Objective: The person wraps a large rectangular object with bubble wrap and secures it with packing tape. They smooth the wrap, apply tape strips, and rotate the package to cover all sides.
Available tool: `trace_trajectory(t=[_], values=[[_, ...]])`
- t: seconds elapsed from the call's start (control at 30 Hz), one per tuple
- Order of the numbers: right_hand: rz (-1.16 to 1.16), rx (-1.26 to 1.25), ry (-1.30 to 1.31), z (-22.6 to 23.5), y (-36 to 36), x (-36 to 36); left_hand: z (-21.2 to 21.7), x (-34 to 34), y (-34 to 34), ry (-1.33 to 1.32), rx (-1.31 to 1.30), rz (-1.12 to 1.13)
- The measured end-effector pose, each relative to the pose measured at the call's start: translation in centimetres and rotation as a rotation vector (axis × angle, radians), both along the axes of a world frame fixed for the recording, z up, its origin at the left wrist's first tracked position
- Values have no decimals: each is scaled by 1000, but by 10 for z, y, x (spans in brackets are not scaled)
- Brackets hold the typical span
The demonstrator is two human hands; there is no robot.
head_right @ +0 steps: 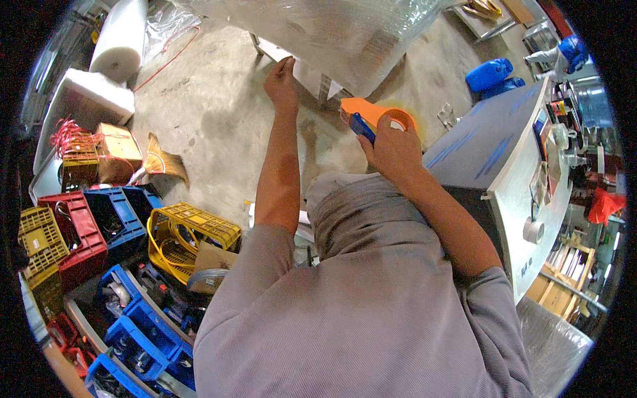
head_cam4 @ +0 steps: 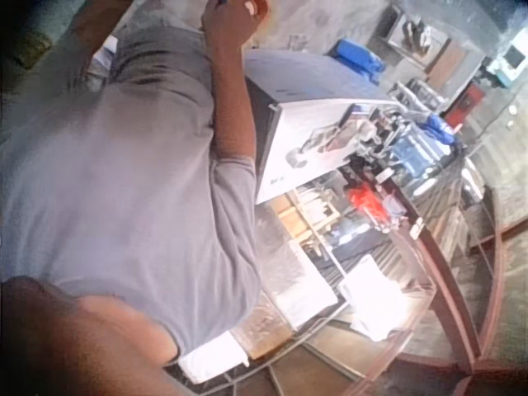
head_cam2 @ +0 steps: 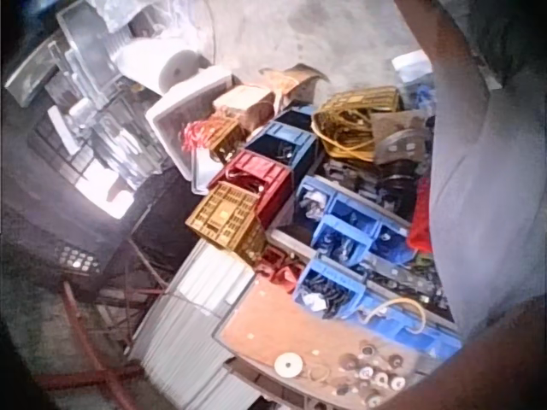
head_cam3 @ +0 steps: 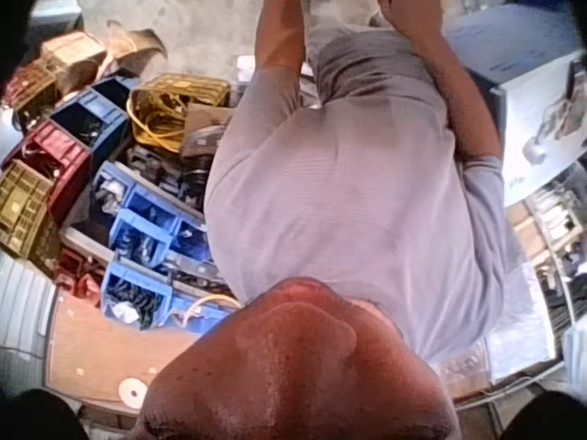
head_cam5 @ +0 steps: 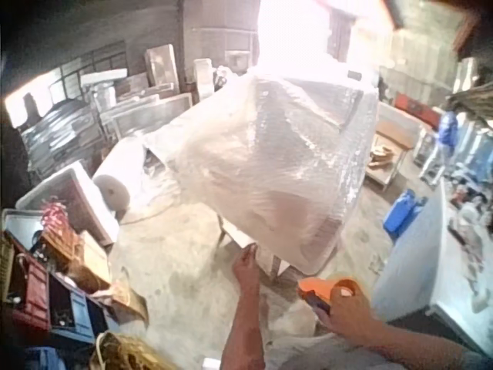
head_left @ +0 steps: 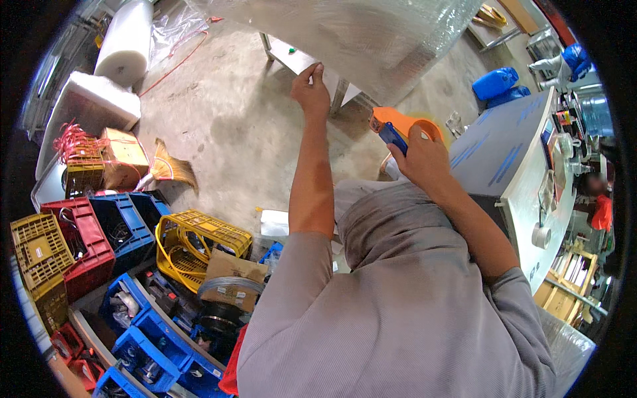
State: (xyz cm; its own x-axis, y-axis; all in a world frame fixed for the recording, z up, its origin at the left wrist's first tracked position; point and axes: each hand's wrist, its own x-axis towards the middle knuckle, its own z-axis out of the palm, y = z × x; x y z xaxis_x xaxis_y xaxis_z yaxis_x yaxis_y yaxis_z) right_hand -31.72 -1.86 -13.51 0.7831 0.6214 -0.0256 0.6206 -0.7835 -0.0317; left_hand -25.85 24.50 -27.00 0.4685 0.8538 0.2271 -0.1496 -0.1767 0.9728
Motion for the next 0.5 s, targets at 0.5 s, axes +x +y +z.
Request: trace_trajectory(t=[0.5], values=[[2, 49, -110, -24, 5, 49, -46, 70, 10, 328, -104, 24]])
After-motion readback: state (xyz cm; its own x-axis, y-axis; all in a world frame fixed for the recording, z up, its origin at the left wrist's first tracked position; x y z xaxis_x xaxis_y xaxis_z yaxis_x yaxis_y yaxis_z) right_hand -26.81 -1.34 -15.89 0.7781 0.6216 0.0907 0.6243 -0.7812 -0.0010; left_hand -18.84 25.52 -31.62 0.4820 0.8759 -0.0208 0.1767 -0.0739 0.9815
